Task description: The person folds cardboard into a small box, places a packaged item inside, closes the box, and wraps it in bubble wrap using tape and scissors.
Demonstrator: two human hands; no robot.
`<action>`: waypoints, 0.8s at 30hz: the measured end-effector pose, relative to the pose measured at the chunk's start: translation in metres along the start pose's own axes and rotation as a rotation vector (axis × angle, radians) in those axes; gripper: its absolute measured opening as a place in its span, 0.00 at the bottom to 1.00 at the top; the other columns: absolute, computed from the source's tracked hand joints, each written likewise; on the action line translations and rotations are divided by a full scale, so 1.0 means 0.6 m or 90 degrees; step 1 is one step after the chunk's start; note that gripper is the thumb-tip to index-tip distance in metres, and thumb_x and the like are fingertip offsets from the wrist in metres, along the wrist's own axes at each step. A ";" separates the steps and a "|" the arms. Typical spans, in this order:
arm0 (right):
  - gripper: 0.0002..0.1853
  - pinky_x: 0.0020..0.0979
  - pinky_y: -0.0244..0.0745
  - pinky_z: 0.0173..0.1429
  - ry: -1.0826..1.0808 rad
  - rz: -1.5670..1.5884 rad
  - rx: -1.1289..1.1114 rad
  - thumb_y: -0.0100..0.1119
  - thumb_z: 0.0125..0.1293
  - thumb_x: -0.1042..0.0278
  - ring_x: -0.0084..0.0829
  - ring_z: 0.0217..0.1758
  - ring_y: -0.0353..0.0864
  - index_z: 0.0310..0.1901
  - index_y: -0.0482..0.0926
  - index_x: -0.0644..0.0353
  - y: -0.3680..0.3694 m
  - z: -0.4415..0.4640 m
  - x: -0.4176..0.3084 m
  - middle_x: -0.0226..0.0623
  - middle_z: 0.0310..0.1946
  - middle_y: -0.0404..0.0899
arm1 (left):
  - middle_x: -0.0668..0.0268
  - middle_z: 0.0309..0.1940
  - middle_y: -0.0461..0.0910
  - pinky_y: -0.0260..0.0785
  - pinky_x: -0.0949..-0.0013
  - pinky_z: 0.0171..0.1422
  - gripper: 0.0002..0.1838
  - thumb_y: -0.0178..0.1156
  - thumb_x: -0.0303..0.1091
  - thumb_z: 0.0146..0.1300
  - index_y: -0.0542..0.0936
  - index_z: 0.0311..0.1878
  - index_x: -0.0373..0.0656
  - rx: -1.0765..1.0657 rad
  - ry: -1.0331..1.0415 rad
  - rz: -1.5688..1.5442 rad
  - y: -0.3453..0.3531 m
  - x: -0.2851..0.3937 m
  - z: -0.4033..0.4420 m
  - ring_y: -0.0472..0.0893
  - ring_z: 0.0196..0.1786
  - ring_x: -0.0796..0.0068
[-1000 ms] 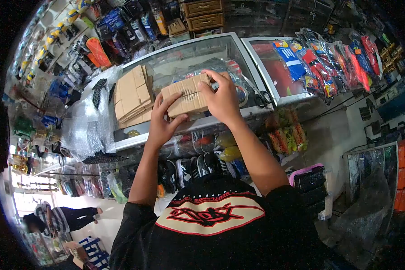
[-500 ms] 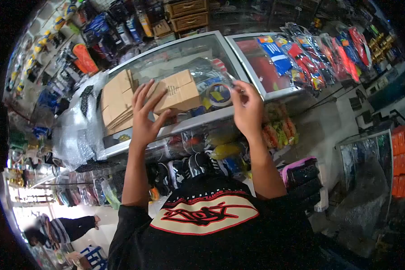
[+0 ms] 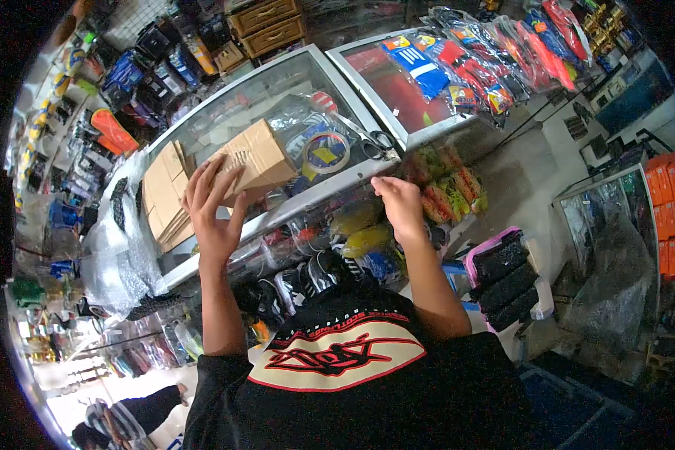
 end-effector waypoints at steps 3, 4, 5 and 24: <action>0.12 0.23 0.68 0.43 -0.005 0.009 0.011 0.72 0.76 0.64 0.15 0.38 0.76 0.49 0.89 0.66 0.003 -0.001 0.003 0.24 0.36 0.83 | 0.62 0.72 0.82 0.51 0.49 0.82 0.23 0.77 0.38 0.62 0.92 0.62 0.56 0.003 0.000 -0.003 0.001 0.004 -0.002 0.73 0.78 0.52; 0.13 0.26 0.74 0.51 -0.007 0.013 0.007 0.72 0.76 0.65 0.19 0.44 0.82 0.50 0.89 0.69 0.003 0.000 0.004 0.29 0.40 0.88 | 0.62 0.72 0.82 0.51 0.49 0.82 0.22 0.77 0.38 0.62 0.92 0.61 0.56 0.005 -0.003 -0.005 0.000 0.005 -0.002 0.73 0.77 0.52; 0.13 0.26 0.74 0.51 -0.007 0.013 0.009 0.72 0.76 0.65 0.19 0.44 0.82 0.50 0.89 0.69 0.002 -0.002 0.007 0.29 0.40 0.88 | 0.62 0.72 0.82 0.51 0.49 0.82 0.22 0.77 0.38 0.62 0.92 0.61 0.56 0.004 -0.002 -0.006 0.000 0.008 -0.001 0.73 0.77 0.52; 0.05 0.22 0.58 0.35 -0.063 0.145 0.085 0.70 0.76 0.68 0.11 0.30 0.64 0.44 0.87 0.60 0.010 -0.026 -0.037 0.17 0.31 0.76 | 0.66 0.68 0.84 0.54 0.52 0.77 0.19 0.76 0.36 0.65 0.91 0.59 0.55 0.039 -0.003 -0.015 -0.006 0.022 0.007 0.75 0.75 0.56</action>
Point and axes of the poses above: each hand's wrist, its own z-axis towards the middle knuckle, its own y-axis out of the palm, x = y × z, the point moved 8 cm from there along z, towards the middle knuckle
